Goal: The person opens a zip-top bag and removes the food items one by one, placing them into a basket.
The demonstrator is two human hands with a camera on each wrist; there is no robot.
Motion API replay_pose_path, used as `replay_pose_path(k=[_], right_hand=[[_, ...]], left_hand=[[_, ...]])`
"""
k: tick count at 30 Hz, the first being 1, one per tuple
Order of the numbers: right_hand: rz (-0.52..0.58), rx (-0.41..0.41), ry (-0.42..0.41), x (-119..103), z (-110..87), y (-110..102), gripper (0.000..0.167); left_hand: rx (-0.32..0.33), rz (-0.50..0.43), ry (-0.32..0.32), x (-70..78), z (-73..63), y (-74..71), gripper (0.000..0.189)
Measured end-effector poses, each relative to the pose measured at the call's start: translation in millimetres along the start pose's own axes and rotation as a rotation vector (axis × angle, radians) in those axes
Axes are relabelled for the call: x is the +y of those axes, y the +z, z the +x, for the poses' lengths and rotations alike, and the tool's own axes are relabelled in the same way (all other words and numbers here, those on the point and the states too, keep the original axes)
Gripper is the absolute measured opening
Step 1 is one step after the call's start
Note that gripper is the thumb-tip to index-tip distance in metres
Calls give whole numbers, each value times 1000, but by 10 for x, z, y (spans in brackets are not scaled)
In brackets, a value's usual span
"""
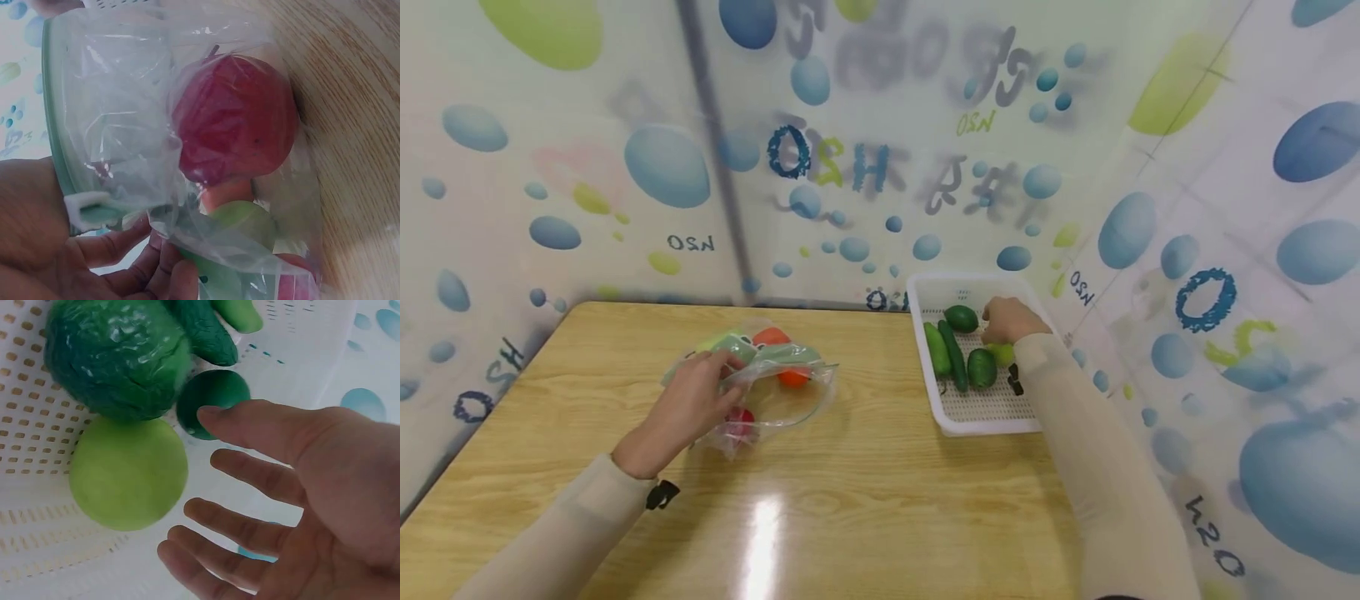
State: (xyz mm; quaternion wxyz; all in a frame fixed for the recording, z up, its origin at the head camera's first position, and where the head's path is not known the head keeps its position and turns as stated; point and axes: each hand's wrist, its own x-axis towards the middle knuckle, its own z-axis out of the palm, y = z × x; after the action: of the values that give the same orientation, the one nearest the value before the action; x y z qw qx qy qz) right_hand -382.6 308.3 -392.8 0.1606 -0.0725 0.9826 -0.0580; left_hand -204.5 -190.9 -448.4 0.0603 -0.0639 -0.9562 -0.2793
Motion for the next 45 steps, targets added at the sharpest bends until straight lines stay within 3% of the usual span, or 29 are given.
replay_pose_path(k=[5,10,15,19,28,34,39,45], right_hand=[[14,58,-55,13,67,50,57],[73,116,-85,-256,-213,17,51],[107,198,-165,-464,-372,68,43],[157,239,-217,-643,-522,146,42],[178,378,-395,-1154,-861,309,36],[240,438,-592,-1561,-1024,494,32],[279,439,-732,-1943,-1079,691,27],[244,331,-804,-2319,-1052,900,29]], left_hand=[[1,4,-17,9,5,-1,27],[5,24,-17,25,6,-2,21],[64,67,17,36,8,5,19],[83,49,18,15,28,18,17],[15,67,7,-63,129,18,19],[-33,95,-14,-88,170,20,22],[-69,103,-23,-117,187,24,24],[-99,104,-20,-108,183,6,26]])
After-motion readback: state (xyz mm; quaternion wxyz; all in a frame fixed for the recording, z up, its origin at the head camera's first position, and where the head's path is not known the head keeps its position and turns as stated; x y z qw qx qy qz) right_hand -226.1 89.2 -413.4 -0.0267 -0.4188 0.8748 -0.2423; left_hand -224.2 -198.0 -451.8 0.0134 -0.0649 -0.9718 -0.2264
